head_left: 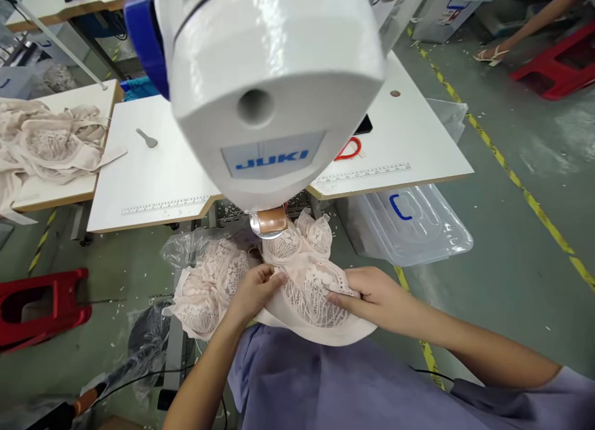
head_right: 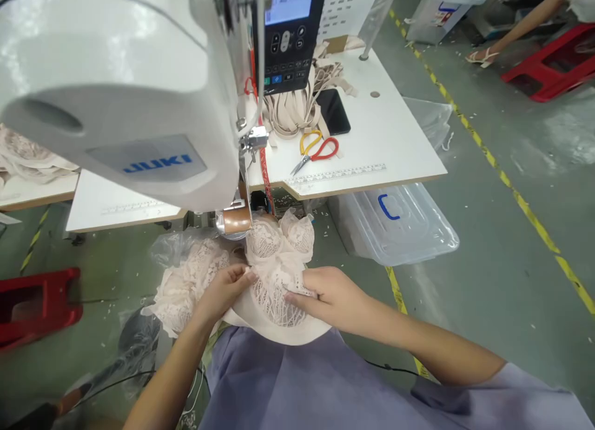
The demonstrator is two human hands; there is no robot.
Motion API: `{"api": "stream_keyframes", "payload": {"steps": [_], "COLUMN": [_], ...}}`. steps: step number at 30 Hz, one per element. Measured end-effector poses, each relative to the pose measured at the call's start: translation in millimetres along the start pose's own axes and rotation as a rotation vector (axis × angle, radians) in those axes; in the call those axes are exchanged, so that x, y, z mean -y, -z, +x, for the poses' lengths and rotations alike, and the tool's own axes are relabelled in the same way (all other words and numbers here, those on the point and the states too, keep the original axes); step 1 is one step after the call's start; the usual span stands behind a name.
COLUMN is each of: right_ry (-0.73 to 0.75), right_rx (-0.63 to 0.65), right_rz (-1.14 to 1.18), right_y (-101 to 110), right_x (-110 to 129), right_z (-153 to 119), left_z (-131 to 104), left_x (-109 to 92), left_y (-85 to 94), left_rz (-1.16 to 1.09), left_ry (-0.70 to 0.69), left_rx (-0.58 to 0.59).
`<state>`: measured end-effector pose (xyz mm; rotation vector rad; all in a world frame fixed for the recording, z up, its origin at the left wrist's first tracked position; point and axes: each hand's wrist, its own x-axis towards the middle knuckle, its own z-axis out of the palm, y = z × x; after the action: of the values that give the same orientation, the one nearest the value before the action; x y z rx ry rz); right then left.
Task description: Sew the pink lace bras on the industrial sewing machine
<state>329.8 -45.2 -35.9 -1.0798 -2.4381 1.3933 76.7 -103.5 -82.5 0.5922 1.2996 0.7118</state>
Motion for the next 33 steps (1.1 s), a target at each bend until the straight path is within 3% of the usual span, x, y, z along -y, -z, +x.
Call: {"api": "stream_keyframes", "payload": {"steps": [3, 7, 11, 13, 15, 19, 21, 24, 27, 30, 33], "right_ry": [-0.077, -0.206, -0.199, -0.186, -0.171, 0.002, 0.194, 0.322, 0.222, 0.137, 0.105], "right_rx": [-0.035, -0.058, -0.018, 0.047, 0.041, -0.214, -0.124, 0.029, -0.085, -0.191, -0.18], "right_rz": [0.097, 0.173, 0.087, 0.04, 0.017, -0.012, 0.041, 0.172, 0.275, 0.312, 0.351], "right_y": [6, 8, 2, 0, 3, 14, 19, 21, 23, 29, 37], "right_x": [-6, -18, -40, -49, -53, -42, -31, -15, -4, 4, 7], "right_z": [-6, -8, -12, -14, -12, 12, 33, 65, 91, 111, 128], "left_z": [1, -8, -11, -8, -6, -6, -9, -13, -17, -17, -10], "left_x": [-10, -23, -33, -37, -42, -56, -66, -84, -104, -120, -127], "left_y": [-8.6, -12.1, -8.4, -9.7, -16.7, -40.4, -46.6, -38.6, -16.9, 3.2, 13.9], "left_rz": [0.141, 0.244, 0.288, 0.348, 0.48, 0.723, 0.801, 0.858, 0.782, 0.742, 0.712], "left_ry": [-0.036, -0.208, -0.329, -0.36, -0.401, -0.479, -0.522, -0.561, -0.505, -0.44, -0.386], "left_rx": [-0.027, -0.036, -0.236, -0.276, -0.178, 0.145, 0.186, -0.01, -0.263, -0.393, -0.518]}}
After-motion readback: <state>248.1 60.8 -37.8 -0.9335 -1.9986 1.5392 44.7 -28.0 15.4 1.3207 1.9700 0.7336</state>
